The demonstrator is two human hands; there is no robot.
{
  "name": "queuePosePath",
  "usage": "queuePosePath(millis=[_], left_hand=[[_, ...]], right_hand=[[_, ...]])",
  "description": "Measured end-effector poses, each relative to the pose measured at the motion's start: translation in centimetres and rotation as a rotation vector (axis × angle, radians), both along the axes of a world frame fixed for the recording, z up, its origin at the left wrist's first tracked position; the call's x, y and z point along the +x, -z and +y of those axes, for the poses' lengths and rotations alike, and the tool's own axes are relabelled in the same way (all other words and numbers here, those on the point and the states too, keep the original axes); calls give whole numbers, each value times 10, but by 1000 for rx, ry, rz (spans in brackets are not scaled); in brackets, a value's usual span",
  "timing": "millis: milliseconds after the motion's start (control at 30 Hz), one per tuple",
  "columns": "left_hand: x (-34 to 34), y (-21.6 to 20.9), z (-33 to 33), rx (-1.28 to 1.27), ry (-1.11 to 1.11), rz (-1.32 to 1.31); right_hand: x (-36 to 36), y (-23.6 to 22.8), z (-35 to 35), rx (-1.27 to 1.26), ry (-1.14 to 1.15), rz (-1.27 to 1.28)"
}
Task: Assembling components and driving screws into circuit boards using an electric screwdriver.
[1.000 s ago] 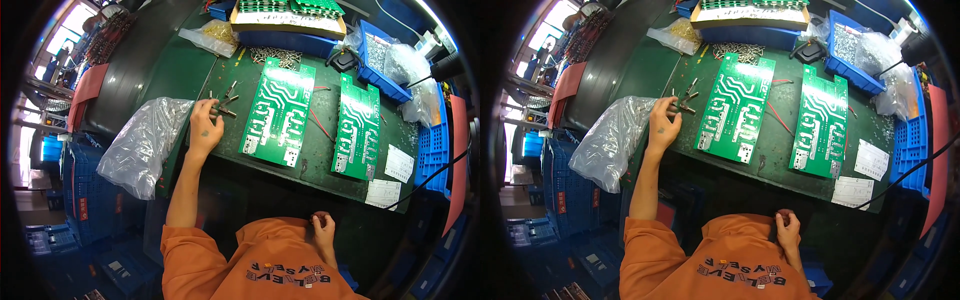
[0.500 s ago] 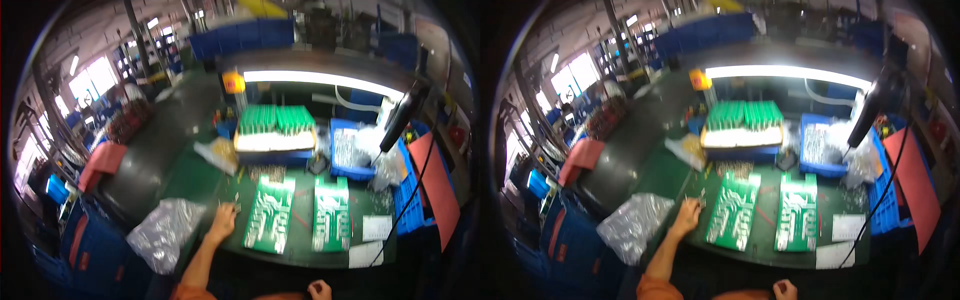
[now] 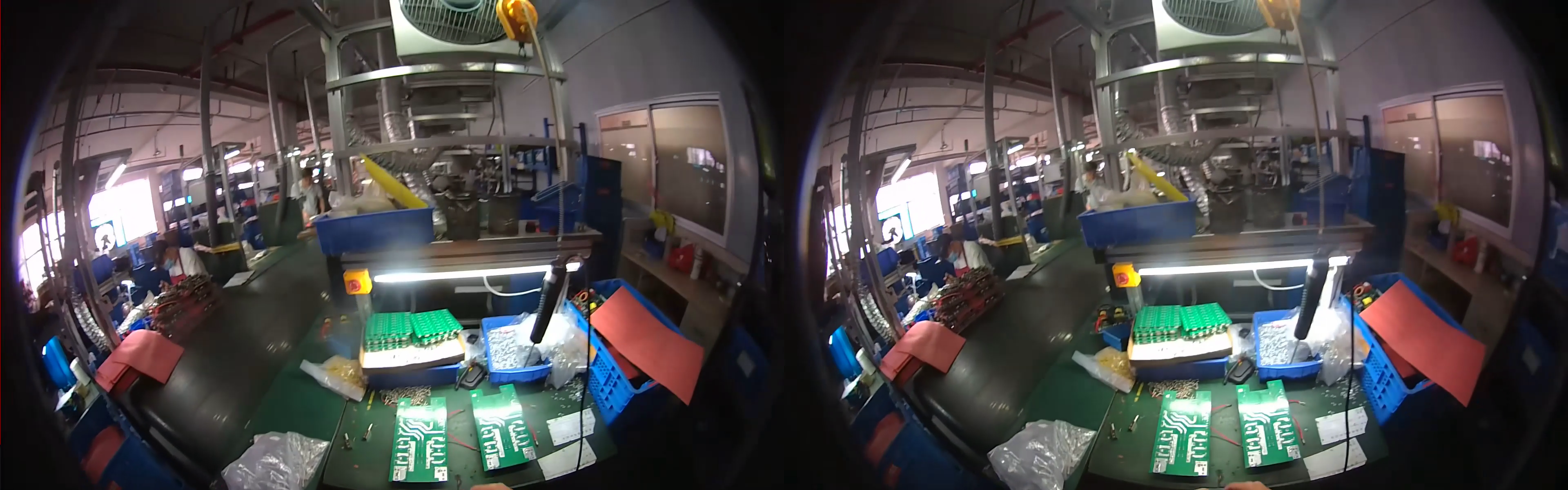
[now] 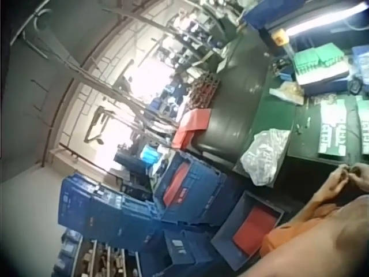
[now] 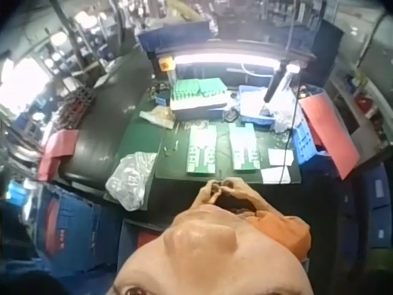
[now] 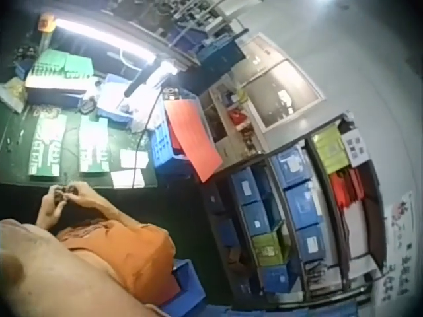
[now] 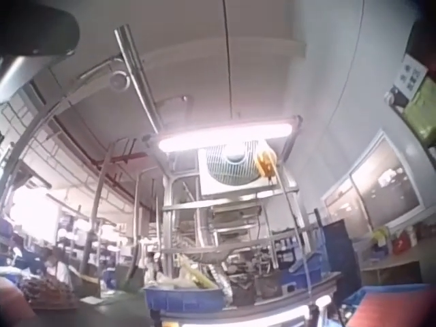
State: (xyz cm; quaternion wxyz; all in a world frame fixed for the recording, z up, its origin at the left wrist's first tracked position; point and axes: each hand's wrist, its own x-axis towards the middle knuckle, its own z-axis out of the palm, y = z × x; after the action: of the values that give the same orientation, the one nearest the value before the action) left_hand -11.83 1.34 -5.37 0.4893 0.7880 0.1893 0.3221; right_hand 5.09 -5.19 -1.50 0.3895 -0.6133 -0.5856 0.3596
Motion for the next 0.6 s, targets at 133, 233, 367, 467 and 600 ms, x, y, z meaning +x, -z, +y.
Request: queuePosePath(millis=[133, 233, 367, 467, 600], left_hand=[[-3, 7, -6, -16, -47, -25], [-11, -5, -12, 0, -26, 8], [-7, -3, -15, -182, -69, -204], [6, 12, -25, -882, -92, -598], [20, 17, -27, -1262, -138, -787]], right_hand=[[-9, 24, -14, -122, 63, 303], [-17, 22, -23, -93, 102, 470], [-21, 24, -26, -39, 185, 693], [-42, 9, -20, -15, 206, 801], [-58, 36, -16, 80, 255, 487]])
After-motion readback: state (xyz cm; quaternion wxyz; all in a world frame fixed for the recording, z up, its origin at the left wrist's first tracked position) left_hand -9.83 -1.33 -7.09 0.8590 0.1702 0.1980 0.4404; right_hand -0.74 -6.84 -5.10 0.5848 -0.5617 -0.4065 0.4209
